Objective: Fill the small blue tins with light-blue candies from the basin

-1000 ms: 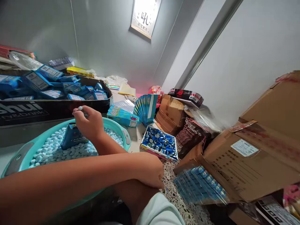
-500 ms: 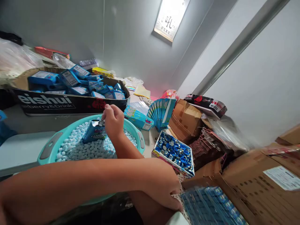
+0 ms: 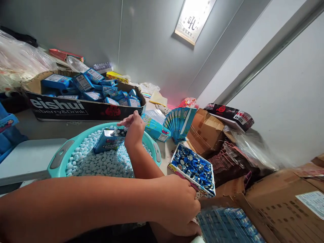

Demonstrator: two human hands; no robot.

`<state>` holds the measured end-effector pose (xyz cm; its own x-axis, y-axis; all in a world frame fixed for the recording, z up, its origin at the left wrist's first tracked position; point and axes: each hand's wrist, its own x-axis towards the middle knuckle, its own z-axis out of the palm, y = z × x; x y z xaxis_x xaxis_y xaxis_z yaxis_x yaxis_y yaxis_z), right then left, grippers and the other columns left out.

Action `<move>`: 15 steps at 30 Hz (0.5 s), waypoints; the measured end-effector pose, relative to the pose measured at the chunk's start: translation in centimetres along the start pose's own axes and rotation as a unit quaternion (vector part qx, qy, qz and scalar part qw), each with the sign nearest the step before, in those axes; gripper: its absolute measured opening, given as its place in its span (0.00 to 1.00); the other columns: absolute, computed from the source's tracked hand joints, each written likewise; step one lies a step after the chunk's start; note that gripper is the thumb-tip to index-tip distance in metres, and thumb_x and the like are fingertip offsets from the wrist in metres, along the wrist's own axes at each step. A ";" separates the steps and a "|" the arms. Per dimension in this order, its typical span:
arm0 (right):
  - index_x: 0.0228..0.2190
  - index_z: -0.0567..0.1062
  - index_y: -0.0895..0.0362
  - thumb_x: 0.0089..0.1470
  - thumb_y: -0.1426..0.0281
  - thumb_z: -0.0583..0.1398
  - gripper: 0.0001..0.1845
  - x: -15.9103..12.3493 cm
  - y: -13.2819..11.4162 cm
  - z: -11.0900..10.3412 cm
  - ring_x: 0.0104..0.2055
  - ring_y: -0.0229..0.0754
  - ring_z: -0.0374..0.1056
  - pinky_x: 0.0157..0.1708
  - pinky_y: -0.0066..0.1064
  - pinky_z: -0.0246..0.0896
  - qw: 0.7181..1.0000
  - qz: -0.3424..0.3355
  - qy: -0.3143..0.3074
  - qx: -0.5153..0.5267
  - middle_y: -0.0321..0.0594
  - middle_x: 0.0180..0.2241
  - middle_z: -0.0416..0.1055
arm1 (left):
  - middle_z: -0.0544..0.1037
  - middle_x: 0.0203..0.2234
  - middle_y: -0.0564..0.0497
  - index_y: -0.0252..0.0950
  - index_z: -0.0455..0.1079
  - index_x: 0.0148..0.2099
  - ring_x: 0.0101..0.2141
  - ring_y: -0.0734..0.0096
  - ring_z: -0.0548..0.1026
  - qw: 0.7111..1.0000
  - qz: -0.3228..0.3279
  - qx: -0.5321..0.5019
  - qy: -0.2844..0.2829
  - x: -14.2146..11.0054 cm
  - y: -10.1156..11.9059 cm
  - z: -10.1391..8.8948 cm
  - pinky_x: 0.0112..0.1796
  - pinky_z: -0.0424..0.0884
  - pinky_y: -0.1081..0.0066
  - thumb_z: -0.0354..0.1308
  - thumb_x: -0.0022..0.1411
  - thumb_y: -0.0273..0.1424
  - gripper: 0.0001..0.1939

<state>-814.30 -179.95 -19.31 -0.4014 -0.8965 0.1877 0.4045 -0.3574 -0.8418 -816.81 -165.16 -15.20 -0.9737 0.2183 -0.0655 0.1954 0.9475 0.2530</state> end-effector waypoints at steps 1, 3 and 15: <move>0.19 0.65 0.53 0.62 0.47 0.57 0.29 0.0 0.0 0.0 0.19 0.36 0.65 0.30 0.34 0.70 1.000 0.003 0.000 0.001 0.31 0.15 0.65 | 0.84 0.45 0.40 0.32 0.79 0.55 0.48 0.50 0.81 1.000 -0.001 0.001 0.007 -0.1 0.0 0.1 0.39 0.78 0.54 0.50 0.73 0.47 0.27; 0.19 0.66 0.53 0.64 0.50 0.56 0.28 -0.1 -0.1 0.0 0.18 0.36 0.66 0.31 0.34 0.72 1.000 0.010 0.005 0.004 0.32 0.16 0.66 | 0.84 0.43 0.42 0.32 0.80 0.54 0.46 0.50 0.81 1.000 0.007 -0.008 -0.003 -0.2 -0.1 0.2 0.39 0.78 0.52 0.51 0.73 0.47 0.26; 0.21 0.71 0.56 0.68 0.52 0.53 0.30 -0.4 0.0 0.0 0.22 0.37 0.73 0.32 0.32 0.74 1.000 -0.001 -0.029 -0.009 0.36 0.20 0.72 | 0.84 0.42 0.40 0.34 0.77 0.59 0.41 0.49 0.81 0.998 -0.020 -0.055 -0.037 -0.1 -1.1 0.1 0.35 0.76 0.53 0.48 0.69 0.55 0.34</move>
<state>-814.18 -179.57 -19.39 -0.3539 -0.9097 0.2173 0.3891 -0.3545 -0.8503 -816.89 -166.23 -15.54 -0.9686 0.2002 -0.1472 0.1378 0.9257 0.3524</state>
